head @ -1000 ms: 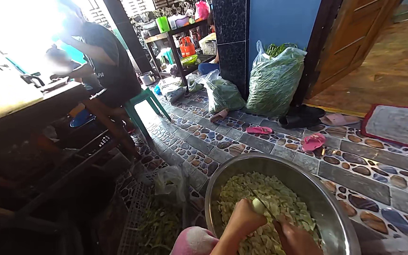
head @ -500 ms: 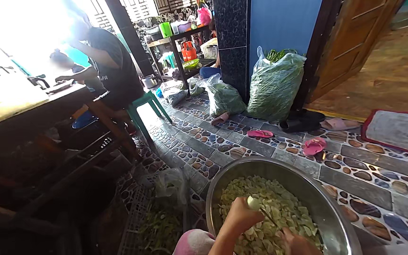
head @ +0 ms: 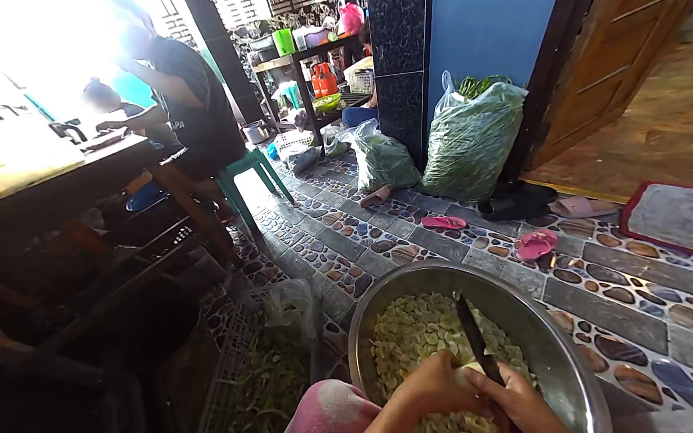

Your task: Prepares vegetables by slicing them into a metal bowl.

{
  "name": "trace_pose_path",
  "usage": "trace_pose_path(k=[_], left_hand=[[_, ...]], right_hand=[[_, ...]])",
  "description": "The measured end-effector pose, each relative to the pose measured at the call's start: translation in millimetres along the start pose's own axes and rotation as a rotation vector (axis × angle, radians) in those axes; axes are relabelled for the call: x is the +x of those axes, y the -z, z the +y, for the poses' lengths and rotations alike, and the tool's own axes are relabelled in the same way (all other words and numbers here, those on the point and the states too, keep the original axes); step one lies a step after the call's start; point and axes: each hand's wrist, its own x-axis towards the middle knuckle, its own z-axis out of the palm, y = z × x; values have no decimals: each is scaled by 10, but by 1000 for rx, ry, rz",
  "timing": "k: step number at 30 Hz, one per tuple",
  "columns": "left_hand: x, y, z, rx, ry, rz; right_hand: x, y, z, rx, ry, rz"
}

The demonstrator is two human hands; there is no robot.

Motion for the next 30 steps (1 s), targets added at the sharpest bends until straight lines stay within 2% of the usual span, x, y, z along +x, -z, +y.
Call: trace_pose_path(k=[2,5,9,11,16,20,21,22,25,27,29,30], left_hand=[[41,1,5,91,-4,1],[79,-3,-33,161,52,13],[142,78,-113,0,101,142],[164,78,-144,-27,98,164],[143,48,-163,-53,90,201],[53,217,-100,-192,14,313],[37,262,-93,-198,11,336],[33,299,-100,-165,25,349],[69,230,-120,-9,122,327],[84,131,-130,16,137,289],[77,138,-120,0,130,289],[69,171,-119,-22,127,299]], right_hand=[[3,47,-38,-36,13,-4],[-15,68,-71,-306,72,-20],[-114,2,-81,-786,414,271],[-166,-35,-114,-913,482,301],[-186,-127,-45,-1025,376,255],[-82,-28,42,-1082,-18,25],[-61,-22,68,-1081,-39,15],[-56,-36,66,-1064,-7,29],[-127,-145,-70,-991,281,176],[-163,-236,-106,-991,406,246],[-134,-261,-66,-1077,394,270],[-120,-249,-46,-1114,324,242]])
